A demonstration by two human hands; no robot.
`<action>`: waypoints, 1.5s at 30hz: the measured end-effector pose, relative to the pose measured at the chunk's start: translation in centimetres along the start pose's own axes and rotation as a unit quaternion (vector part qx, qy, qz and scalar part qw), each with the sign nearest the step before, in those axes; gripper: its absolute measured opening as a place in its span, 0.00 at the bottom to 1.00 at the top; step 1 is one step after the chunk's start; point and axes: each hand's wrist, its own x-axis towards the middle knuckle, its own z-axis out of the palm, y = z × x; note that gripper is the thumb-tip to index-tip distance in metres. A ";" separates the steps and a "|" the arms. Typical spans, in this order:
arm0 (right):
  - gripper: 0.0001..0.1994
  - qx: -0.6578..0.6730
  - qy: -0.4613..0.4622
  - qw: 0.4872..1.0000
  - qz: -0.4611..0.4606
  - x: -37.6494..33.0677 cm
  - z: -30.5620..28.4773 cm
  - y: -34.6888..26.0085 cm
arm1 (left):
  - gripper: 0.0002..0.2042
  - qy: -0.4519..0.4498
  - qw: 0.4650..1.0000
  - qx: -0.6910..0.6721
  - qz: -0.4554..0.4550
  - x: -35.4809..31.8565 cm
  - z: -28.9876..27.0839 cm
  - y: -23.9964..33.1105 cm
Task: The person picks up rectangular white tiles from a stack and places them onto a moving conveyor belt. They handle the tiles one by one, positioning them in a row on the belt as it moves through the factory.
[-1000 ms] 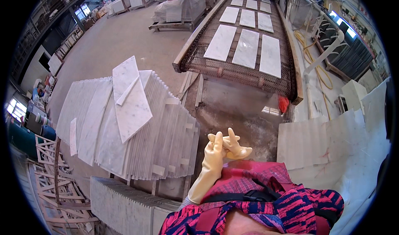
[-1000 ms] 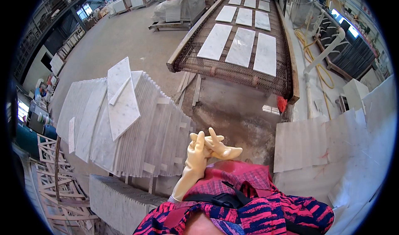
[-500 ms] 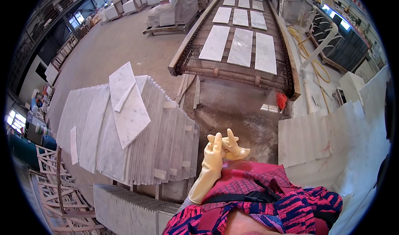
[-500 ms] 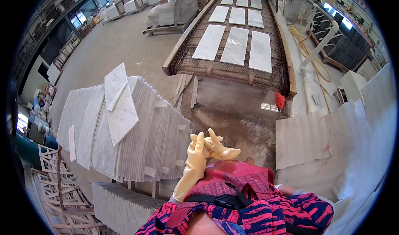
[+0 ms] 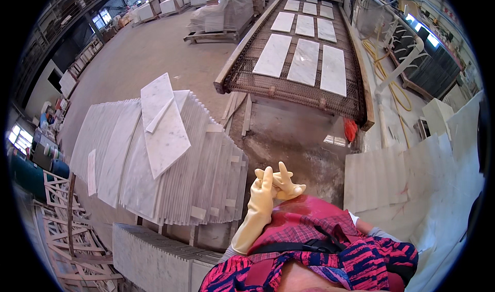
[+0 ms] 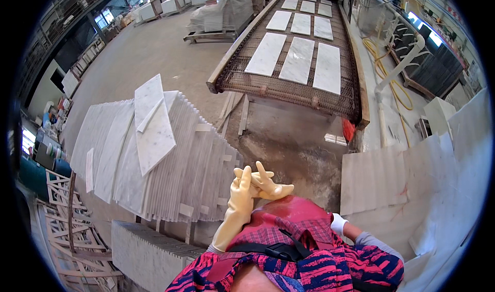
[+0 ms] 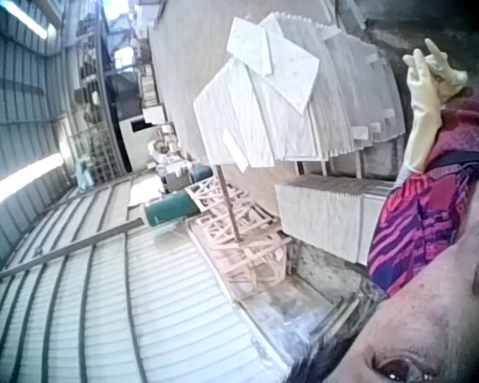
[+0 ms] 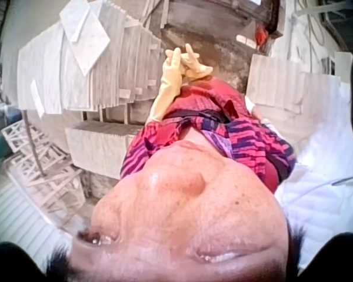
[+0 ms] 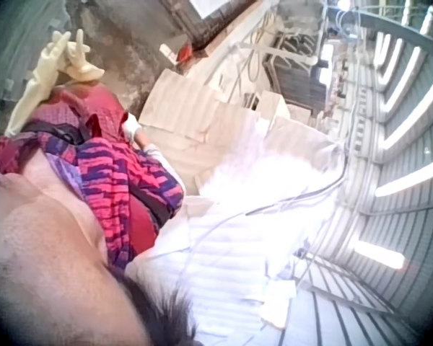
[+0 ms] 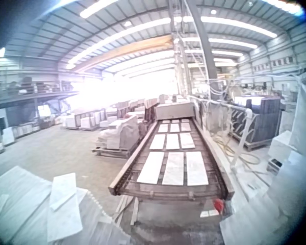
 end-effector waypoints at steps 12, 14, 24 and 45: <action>0.38 -0.022 0.053 0.993 0.104 0.5 3.0 -1.3 | 0.28 0.052 0.998 0.033 -0.020 -0.1 -1.4 -3.0; 0.36 -0.032 0.056 0.990 0.125 0.6 3.3 -1.7 | 0.28 0.052 0.998 0.032 -0.023 -0.4 -1.2 -2.8; 0.25 -0.286 0.151 0.816 0.479 -6.3 8.4 -12.5 | 0.27 0.109 0.990 0.093 -0.007 -1.9 -0.6 -1.6; 0.13 -0.239 0.393 0.751 0.473 -17.1 10.7 -15.0 | 0.19 0.084 0.967 0.220 0.099 -0.8 -2.6 -4.0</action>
